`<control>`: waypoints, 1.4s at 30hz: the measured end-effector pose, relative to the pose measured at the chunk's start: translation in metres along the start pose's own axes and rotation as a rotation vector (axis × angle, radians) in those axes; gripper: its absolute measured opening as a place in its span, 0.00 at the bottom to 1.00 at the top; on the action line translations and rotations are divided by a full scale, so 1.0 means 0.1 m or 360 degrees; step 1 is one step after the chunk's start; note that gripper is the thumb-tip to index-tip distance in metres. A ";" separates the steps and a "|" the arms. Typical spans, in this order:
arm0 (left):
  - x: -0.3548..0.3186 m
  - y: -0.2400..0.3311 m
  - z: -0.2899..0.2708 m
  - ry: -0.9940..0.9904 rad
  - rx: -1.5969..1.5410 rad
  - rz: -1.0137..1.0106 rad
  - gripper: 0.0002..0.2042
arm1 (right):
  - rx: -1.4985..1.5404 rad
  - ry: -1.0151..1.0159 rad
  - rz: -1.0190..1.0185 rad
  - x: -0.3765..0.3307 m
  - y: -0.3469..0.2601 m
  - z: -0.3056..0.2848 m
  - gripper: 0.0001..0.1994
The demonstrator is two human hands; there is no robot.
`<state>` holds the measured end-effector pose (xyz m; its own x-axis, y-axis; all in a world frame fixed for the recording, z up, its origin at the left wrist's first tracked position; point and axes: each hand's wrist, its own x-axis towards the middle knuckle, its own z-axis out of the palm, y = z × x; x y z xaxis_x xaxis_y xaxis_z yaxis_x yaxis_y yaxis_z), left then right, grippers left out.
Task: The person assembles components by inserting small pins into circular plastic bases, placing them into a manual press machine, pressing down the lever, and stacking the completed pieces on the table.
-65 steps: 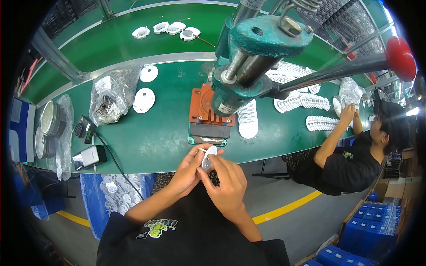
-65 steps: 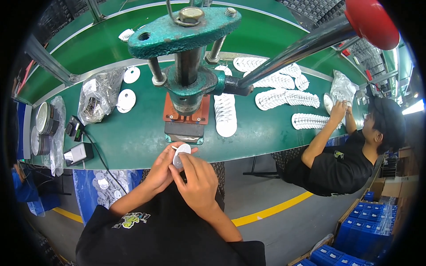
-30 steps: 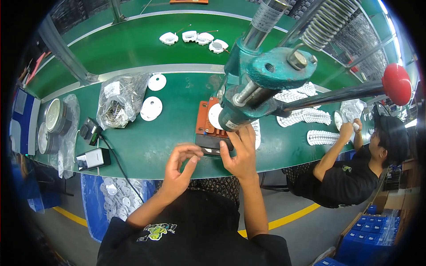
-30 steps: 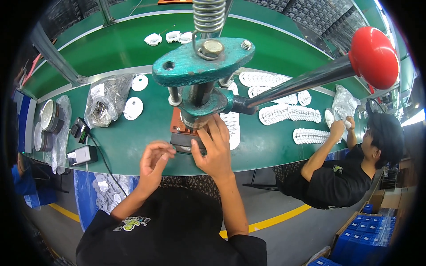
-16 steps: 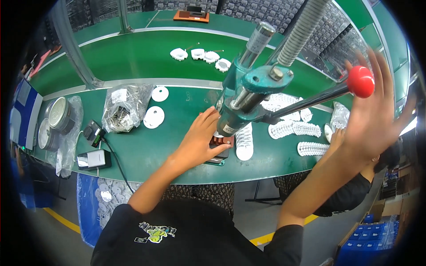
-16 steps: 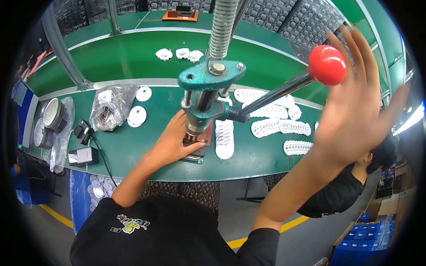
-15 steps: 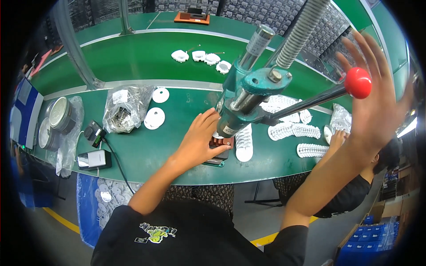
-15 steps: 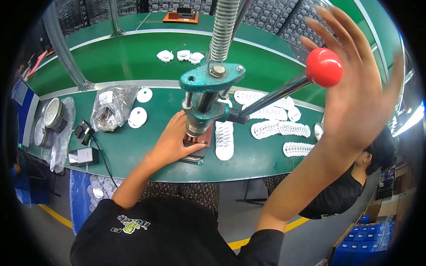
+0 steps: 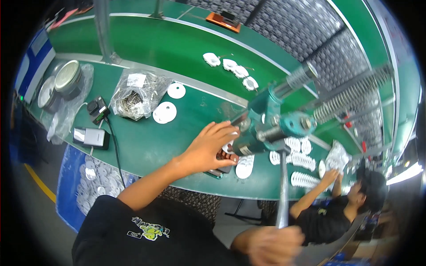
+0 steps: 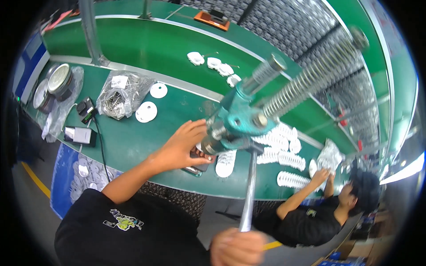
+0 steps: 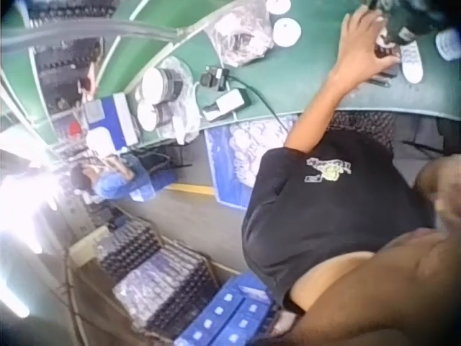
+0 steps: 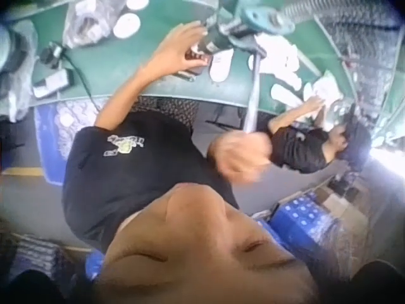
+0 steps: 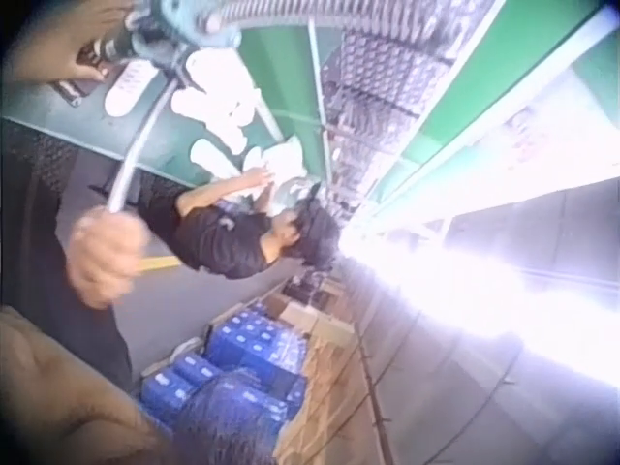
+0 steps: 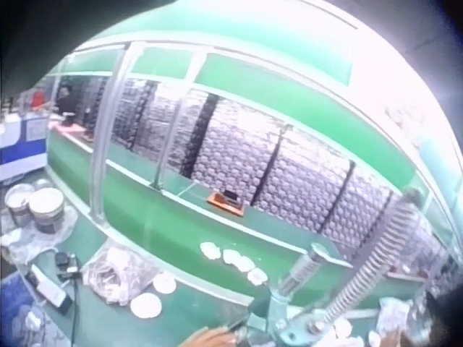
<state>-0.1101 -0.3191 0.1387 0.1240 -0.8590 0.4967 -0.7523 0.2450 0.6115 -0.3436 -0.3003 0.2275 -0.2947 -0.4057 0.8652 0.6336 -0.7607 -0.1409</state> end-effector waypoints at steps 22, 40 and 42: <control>-0.11 -0.06 -0.02 0.0065 -0.0031 -0.0048 0.28 | -0.0174 -0.0534 0.0554 1.22 0.69 0.62 0.25; -0.04 -0.04 0.06 0.0105 0.0235 0.0024 0.25 | -0.0601 -0.0510 -0.0462 -0.22 0.34 0.03 0.16; -0.03 0.02 0.05 0.0091 0.0338 0.0065 0.24 | -0.0671 -0.0630 -0.0370 0.26 0.34 0.10 0.12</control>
<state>-0.1153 -0.3184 0.1353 0.1226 -0.8220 0.5561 -0.8761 0.1736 0.4497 -0.3227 -0.3315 0.2498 -0.0522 -0.0484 0.9975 0.2238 -0.9740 -0.0355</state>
